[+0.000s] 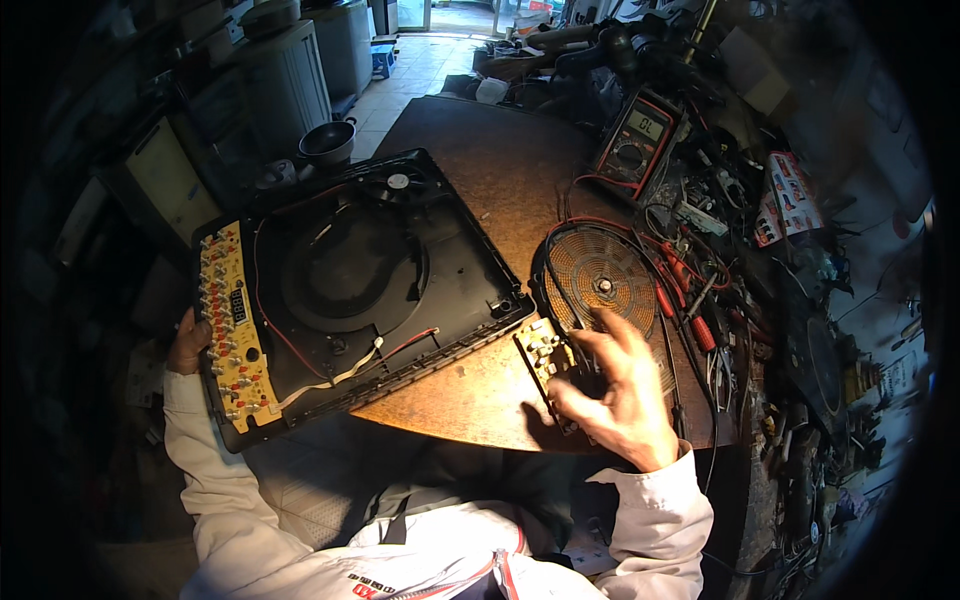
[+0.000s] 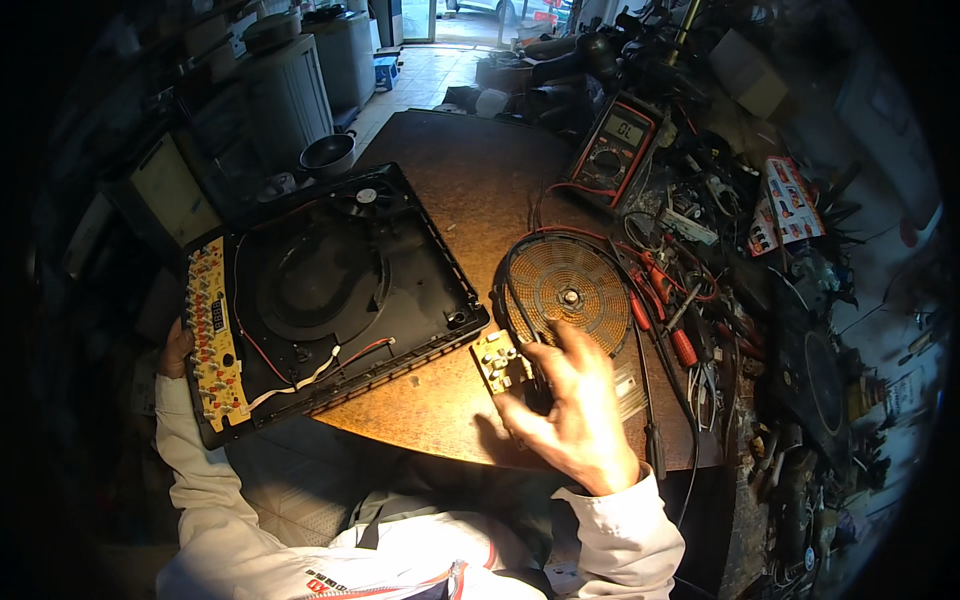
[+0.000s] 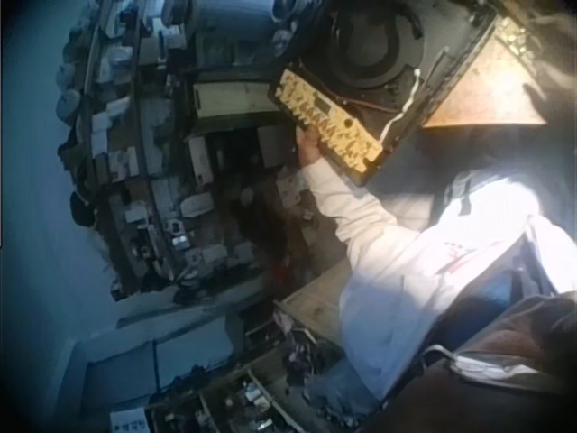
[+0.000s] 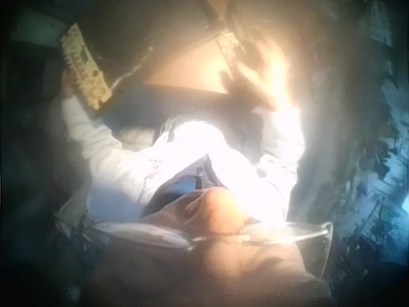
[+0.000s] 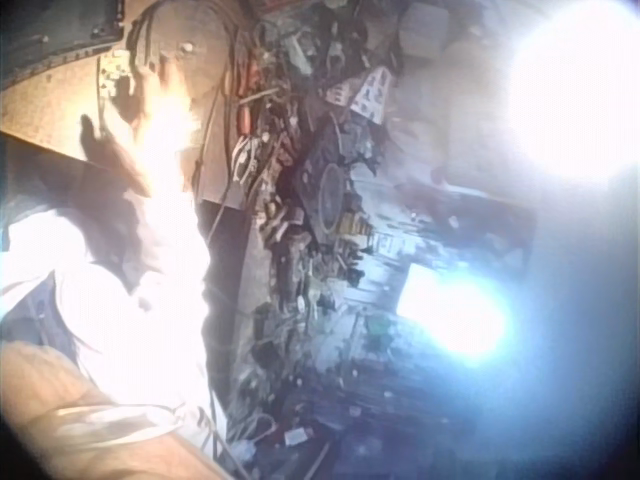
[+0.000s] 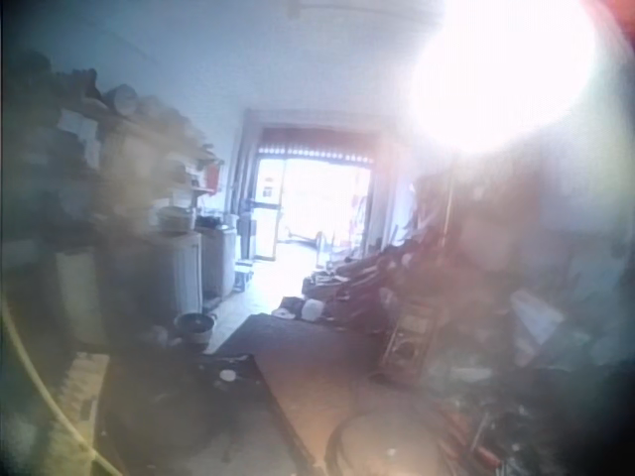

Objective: The person uses a soldering iron to work on a green circuit board and a circular LED array, then places the components into a black housing. The person handles solder wire and wires during the process.

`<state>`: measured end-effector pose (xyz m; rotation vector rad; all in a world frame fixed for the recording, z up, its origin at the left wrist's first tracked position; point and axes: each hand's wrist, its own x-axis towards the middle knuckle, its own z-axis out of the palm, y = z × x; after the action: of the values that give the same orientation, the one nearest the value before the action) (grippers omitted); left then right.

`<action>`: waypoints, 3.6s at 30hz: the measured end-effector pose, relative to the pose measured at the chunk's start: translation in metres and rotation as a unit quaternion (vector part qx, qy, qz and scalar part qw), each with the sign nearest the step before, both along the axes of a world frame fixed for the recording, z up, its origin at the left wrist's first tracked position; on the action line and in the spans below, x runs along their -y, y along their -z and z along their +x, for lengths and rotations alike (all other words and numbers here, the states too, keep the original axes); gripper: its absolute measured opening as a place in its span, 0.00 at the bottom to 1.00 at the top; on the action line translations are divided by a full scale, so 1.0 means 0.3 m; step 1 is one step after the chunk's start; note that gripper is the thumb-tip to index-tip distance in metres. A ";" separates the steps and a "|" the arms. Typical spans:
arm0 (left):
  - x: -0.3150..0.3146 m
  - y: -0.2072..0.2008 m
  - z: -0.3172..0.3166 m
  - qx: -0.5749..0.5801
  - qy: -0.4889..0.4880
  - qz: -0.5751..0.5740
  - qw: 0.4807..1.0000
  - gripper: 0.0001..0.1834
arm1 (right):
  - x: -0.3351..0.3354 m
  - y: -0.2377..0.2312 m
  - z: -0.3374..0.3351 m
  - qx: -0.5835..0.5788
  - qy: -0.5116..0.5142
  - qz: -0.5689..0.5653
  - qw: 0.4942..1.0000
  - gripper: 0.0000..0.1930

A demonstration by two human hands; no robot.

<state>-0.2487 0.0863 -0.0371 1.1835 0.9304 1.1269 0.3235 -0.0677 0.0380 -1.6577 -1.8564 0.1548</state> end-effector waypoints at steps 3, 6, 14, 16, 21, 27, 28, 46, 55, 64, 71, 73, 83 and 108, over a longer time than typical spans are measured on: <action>-0.021 -0.004 -0.004 -0.004 0.018 0.002 1.000 0.43 | -0.011 -0.008 0.078 -0.023 0.113 0.074 0.991 0.28; -0.034 -0.006 0.019 0.008 0.023 -0.001 1.000 0.43 | -0.068 -0.043 0.171 0.042 0.229 -0.026 0.972 0.26; 0.009 -0.014 0.053 0.007 -0.010 -0.029 1.000 0.46 | -0.183 -0.038 0.279 0.049 0.280 -0.140 0.948 0.32; -0.002 -0.007 0.034 -0.008 0.010 0.001 1.000 0.45 | -0.190 -0.056 0.262 0.054 0.283 -0.164 0.943 0.31; -0.011 0.024 0.046 0.025 0.011 -0.020 0.999 0.46 | -0.201 -0.038 0.324 -0.019 0.274 -0.155 0.949 0.33; 0.012 -0.006 0.086 0.025 0.001 -0.024 0.999 0.48 | -0.189 -0.057 0.307 -0.078 0.291 -0.106 0.948 0.37; 0.015 -0.015 0.103 0.030 0.006 -0.026 0.999 0.47 | -0.188 -0.053 0.313 -0.105 0.289 -0.102 0.946 0.33; 0.044 0.004 0.147 0.006 -0.144 -0.013 0.989 0.32 | -0.152 0.037 0.389 -0.480 0.189 -0.126 0.847 0.18; 0.040 -0.013 0.203 0.055 -0.083 0.017 0.995 0.30 | -0.160 0.170 0.435 -0.576 0.176 0.008 0.798 0.18; 0.053 -0.053 0.283 0.101 -0.098 -0.004 0.990 0.27 | -0.111 0.151 0.387 -0.662 0.144 0.081 0.731 0.16; 0.066 -0.100 0.314 0.034 -0.134 0.020 0.990 0.25 | -0.082 0.165 0.415 -0.706 0.086 0.094 0.696 0.16; 0.055 -0.089 0.300 0.050 -0.141 0.040 0.988 0.27 | -0.078 0.163 0.401 -0.714 0.069 0.090 0.691 0.15; 0.072 -0.121 0.345 0.021 -0.097 0.038 0.994 0.29 | -0.066 0.109 0.383 -0.724 -0.036 0.085 0.684 0.15; -0.023 -0.385 0.637 -0.402 -0.176 0.302 0.846 0.21 | -0.122 0.154 0.409 -0.715 0.072 0.067 0.692 0.16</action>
<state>-0.0576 0.0931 0.0785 2.1657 1.5338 1.2700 0.4462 -0.0310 -0.0081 -0.9179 -0.4767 0.9129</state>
